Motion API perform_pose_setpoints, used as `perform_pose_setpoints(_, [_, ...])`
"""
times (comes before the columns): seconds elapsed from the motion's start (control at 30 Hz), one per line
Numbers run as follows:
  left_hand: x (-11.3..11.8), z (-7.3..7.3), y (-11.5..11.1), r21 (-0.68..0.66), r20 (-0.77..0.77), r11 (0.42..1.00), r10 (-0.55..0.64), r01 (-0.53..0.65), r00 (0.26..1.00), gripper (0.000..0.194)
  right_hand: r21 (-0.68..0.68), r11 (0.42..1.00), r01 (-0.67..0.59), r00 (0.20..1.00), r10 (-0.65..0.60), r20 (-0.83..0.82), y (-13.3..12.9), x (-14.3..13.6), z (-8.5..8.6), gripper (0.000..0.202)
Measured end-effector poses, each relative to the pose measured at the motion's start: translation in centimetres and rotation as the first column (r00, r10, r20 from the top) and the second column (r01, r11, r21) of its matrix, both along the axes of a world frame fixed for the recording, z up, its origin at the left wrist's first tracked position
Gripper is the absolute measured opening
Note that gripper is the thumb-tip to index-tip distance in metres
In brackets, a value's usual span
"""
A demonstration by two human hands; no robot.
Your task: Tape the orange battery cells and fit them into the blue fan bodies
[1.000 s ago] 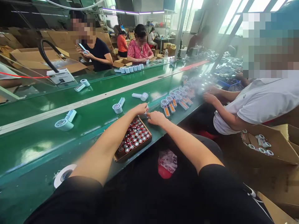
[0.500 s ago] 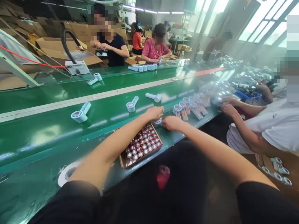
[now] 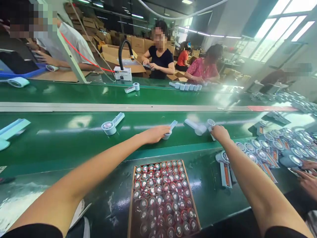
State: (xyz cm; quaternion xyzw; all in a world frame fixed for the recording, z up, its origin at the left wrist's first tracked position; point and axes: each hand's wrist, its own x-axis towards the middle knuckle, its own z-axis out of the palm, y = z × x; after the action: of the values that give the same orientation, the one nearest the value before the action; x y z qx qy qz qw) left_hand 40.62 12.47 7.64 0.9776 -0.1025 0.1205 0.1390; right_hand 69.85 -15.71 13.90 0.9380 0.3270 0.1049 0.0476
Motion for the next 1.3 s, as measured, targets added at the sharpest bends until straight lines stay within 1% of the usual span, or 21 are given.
perform_pose_setpoints(0.07, [0.5,-0.1,-0.7,-0.039,0.01,0.999,-0.028,0.028,1.0,0.053,0.028,1.0,-0.001,1.0,0.001,0.012,1.0,-0.1,-0.4,0.036])
perform_pose_setpoints(0.17, [1.7,0.6,-1.5,-0.128,-0.033,0.991,0.022,-0.026,0.999,0.051,0.104,0.993,-0.05,0.999,0.05,0.003,2.5,-1.2,-1.4,0.046])
perform_pose_setpoints(0.27, [2.7,2.0,-2.3,-0.181,-0.092,0.978,0.092,-0.108,0.991,0.042,0.181,0.982,-0.053,0.997,0.063,-0.048,3.7,-2.0,-2.5,0.045])
perform_pose_setpoints(0.33, [1.8,3.2,-2.8,-0.179,-0.097,0.974,0.125,-0.141,0.987,0.036,0.245,0.969,-0.036,0.997,0.053,-0.063,3.7,-2.5,-3.1,0.044])
perform_pose_setpoints(0.4, [-1.4,4.1,-3.3,-0.205,-0.054,0.963,0.168,-0.175,0.984,0.034,0.303,0.951,-0.062,0.994,0.086,-0.069,3.0,-3.3,-3.8,0.043])
perform_pose_setpoints(0.43, [-3.9,4.3,-3.6,-0.226,-0.02,0.956,0.186,-0.186,0.982,0.034,0.325,0.941,-0.091,0.99,0.121,-0.074,2.5,-3.9,-4.0,0.043])
perform_pose_setpoints(0.5, [-10.1,4.2,-4.6,-0.27,0.03,0.942,0.217,-0.201,0.976,0.033,0.363,0.919,-0.153,0.977,0.196,-0.083,1.2,-5.1,-4.6,0.045])
perform_pose_setpoints(0.53, [-13.3,3.9,-5.4,-0.29,0.037,0.93,0.247,-0.226,0.968,0.031,0.382,0.908,-0.173,0.971,0.221,-0.086,0.6,-5.7,-4.8,0.045])
perform_pose_setpoints(0.6, [-19.0,3.0,-7.5,-0.334,0.02,0.883,0.356,-0.33,0.934,0.025,0.415,0.89,-0.187,0.965,0.246,-0.093,-0.4,-6.8,-5.2,0.042])
perform_pose_setpoints(0.67, [-22.7,1.8,-9.7,-0.364,-0.01,0.823,0.464,-0.435,0.886,0.021,0.441,0.875,-0.198,0.959,0.265,-0.096,-1.2,-7.8,-5.5,0.037])
perform_pose_setpoints(0.7, [-23.7,1.3,-10.6,-0.36,-0.029,0.807,0.491,-0.467,0.871,0.02,0.449,0.868,-0.212,0.955,0.281,-0.092,-1.5,-8.3,-5.6,0.034])
perform_pose_setpoints(0.77, [-24.6,0.7,-11.8,-0.308,-0.083,0.817,0.487,-0.487,0.869,0.018,0.442,0.865,-0.237,0.949,0.303,-0.085,-1.8,-9.1,-5.6,0.03])
perform_pose_setpoints(0.83, [-24.8,0.6,-12.4,-0.251,-0.139,0.834,0.471,-0.491,0.871,0.018,0.412,0.879,-0.239,0.949,0.301,-0.092,-2.0,-9.9,-5.1,0.026])
perform_pose_setpoints(0.9, [-25.3,0.9,-13.1,-0.242,-0.168,0.833,0.469,-0.498,0.867,0.017,0.389,0.896,-0.214,0.956,0.274,-0.105,-2.2,-10.8,-4.2,0.024])
perform_pose_setpoints(1.0, [-27.5,0.7,-14.5,-0.259,-0.146,0.851,0.434,-0.458,0.889,0.022,0.414,0.892,-0.183,0.966,0.241,-0.091,-3.7,-13.0,-3.2,0.035])
perform_pose_setpoints(1.07, [-30.2,-0.2,-15.3,-0.25,-0.106,0.862,0.428,-0.441,0.898,0.033,0.485,0.861,-0.155,0.976,0.21,-0.061,-5.8,-15.2,-3.3,0.046])
perform_pose_setpoints(1.1, [-31.8,-0.8,-15.5,-0.245,-0.07,0.847,0.47,-0.472,0.88,0.04,0.531,0.836,-0.14,0.981,0.191,-0.042,-7.2,-16.5,-3.7,0.05])
perform_pose_setpoints(1.17, [-35.2,-2.2,-15.2,-0.215,0.022,0.772,0.617,-0.599,0.787,0.048,0.592,0.798,-0.112,0.989,0.147,-0.012,-10.3,-18.9,-4.9,0.049])
perform_pose_setpoints(1.23, [-38.4,-3.7,-14.6,-0.14,0.074,0.692,0.72,-0.708,0.69,0.041,0.556,0.828,-0.076,0.993,0.113,-0.031,-13.0,-20.9,-6.1,0.042])
perform_pose_setpoints(1.27, [-39.6,-4.3,-14.2,-0.092,0.072,0.681,0.733,-0.727,0.677,0.033,0.511,0.856,-0.076,0.991,0.122,-0.058,-14.0,-21.7,-6.5,0.041])
perform_pose_setpoints(1.3, [-40.5,-4.7,-14.1,-0.045,0.054,0.69,0.724,-0.722,0.688,0.025,0.478,0.873,-0.094,0.987,0.146,-0.073,-14.6,-22.5,-6.6,0.043])
